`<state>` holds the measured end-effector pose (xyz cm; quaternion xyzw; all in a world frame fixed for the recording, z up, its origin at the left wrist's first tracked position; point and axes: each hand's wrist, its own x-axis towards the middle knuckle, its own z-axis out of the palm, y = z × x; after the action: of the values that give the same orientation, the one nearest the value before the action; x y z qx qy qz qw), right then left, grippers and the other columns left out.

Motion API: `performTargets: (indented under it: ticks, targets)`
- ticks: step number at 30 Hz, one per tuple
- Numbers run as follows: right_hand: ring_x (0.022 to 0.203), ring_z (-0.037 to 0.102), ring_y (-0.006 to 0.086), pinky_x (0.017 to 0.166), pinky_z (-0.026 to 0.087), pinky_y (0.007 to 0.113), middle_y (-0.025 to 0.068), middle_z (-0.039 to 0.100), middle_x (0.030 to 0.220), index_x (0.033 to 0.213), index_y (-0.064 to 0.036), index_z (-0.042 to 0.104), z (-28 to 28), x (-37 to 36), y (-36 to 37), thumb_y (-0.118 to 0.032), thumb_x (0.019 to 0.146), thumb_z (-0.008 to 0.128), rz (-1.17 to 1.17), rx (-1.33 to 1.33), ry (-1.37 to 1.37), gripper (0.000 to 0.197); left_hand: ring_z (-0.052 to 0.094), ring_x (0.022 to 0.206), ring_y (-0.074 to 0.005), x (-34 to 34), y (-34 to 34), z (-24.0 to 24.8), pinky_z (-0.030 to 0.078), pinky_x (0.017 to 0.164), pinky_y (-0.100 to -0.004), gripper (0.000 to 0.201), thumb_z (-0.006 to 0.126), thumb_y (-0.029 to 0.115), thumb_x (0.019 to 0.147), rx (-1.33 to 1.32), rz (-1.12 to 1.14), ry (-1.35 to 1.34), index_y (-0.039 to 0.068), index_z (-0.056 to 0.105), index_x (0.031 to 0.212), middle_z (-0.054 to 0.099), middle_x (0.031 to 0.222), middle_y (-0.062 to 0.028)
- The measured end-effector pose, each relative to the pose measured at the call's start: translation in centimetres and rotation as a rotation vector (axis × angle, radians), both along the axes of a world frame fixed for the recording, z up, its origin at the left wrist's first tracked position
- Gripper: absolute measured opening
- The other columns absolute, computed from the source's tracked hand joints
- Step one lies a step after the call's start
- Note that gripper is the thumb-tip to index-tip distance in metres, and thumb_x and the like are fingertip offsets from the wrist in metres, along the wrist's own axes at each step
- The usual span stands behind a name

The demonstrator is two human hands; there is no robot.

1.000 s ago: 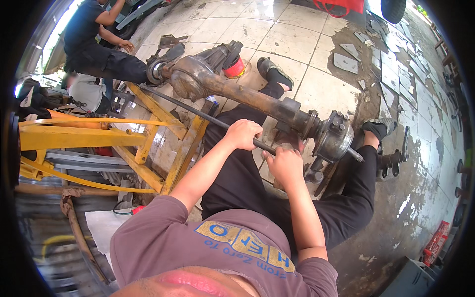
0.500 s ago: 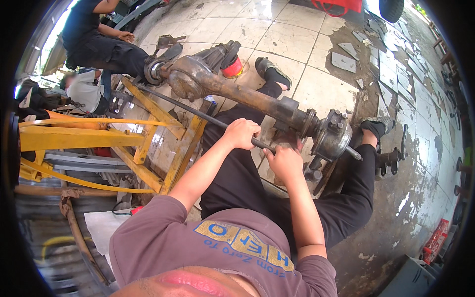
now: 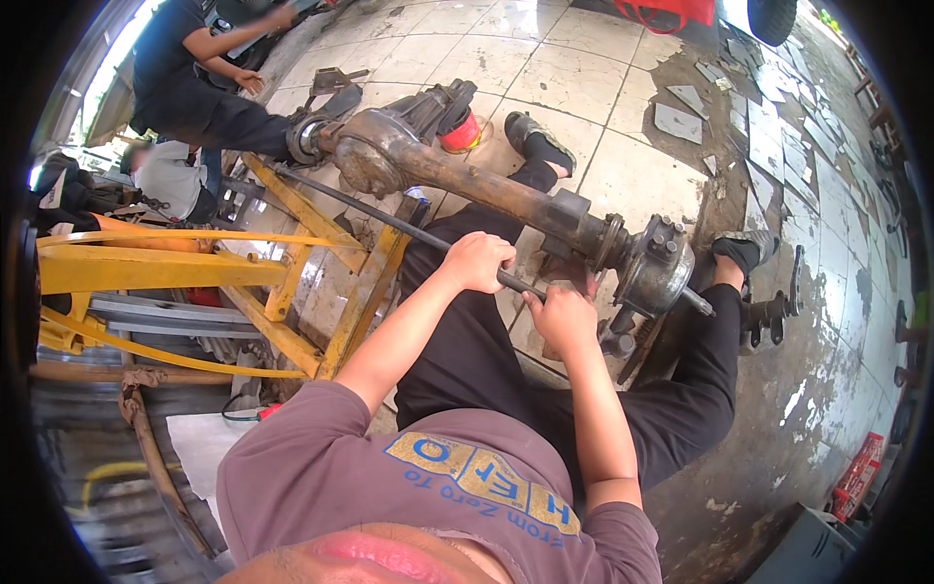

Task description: The person sits on the floor and uses a long metal bar to rotate and manipulate a vehicle axle assembly mounted on a yellow stand. The person repeatedly turns the axle and adjusts the bar's position throughout the clip.

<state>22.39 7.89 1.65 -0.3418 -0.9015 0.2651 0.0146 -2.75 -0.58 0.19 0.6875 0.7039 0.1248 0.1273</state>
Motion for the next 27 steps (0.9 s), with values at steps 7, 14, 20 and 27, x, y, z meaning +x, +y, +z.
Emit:
performTargets:
  ticks: [7, 14, 20, 27]
  targets:
    - [0.09, 0.082, 0.0473, 0.086, 0.065, 0.058, 0.026, 0.081, 0.088, 0.092, 0.0, 0.079, -0.1, -0.2, -0.2, -0.064, 0.111, 0.066, -0.006, 0.051, 0.001, 0.068, 0.076, 0.093, -0.0317, 0.2, 0.2, -0.2, 0.056, 0.083, -0.0466, 0.018, 0.082, 0.022, 0.074, -0.006, 0.015, -0.012, 0.013, 0.068, 0.08, 0.076, 0.086, -0.0052]
    - [0.087, 0.082, 0.0462, 0.083, 0.065, 0.058, 0.0247, 0.081, 0.086, 0.094, 0.0001, 0.079, 1.1, 0.3, 0.0, -0.063, 0.111, 0.066, 0.03, 0.04, 0.016, 0.067, 0.077, 0.094, -0.0313, -0.1, -0.1, -0.4, 0.056, 0.084, -0.0466, 0.019, 0.083, 0.023, 0.072, 0.005, 0.016, -0.004, 0.013, 0.069, 0.08, 0.075, 0.086, -0.0049]
    - [0.086, 0.081, 0.0465, 0.083, 0.064, 0.059, 0.0238, 0.08, 0.085, 0.091, -0.0001, 0.078, 1.2, 0.3, -0.1, -0.064, 0.112, 0.065, 0.031, 0.017, 0.009, 0.068, 0.077, 0.094, -0.031, 0.0, -0.3, -0.5, 0.057, 0.084, -0.0463, 0.019, 0.083, 0.023, 0.072, -0.016, 0.027, 0.003, 0.013, 0.069, 0.08, 0.076, 0.086, -0.0047]
    - [0.087, 0.082, 0.0455, 0.083, 0.065, 0.058, 0.0239, 0.081, 0.086, 0.091, 0.0003, 0.078, 1.1, 0.3, -0.1, -0.064, 0.111, 0.065, 0.032, 0.078, 0.011, 0.069, 0.076, 0.094, -0.0308, 0.2, -0.1, -0.5, 0.056, 0.084, -0.046, 0.019, 0.082, 0.023, 0.073, 0.007, 0.014, 0.001, 0.013, 0.068, 0.08, 0.075, 0.086, -0.0049]
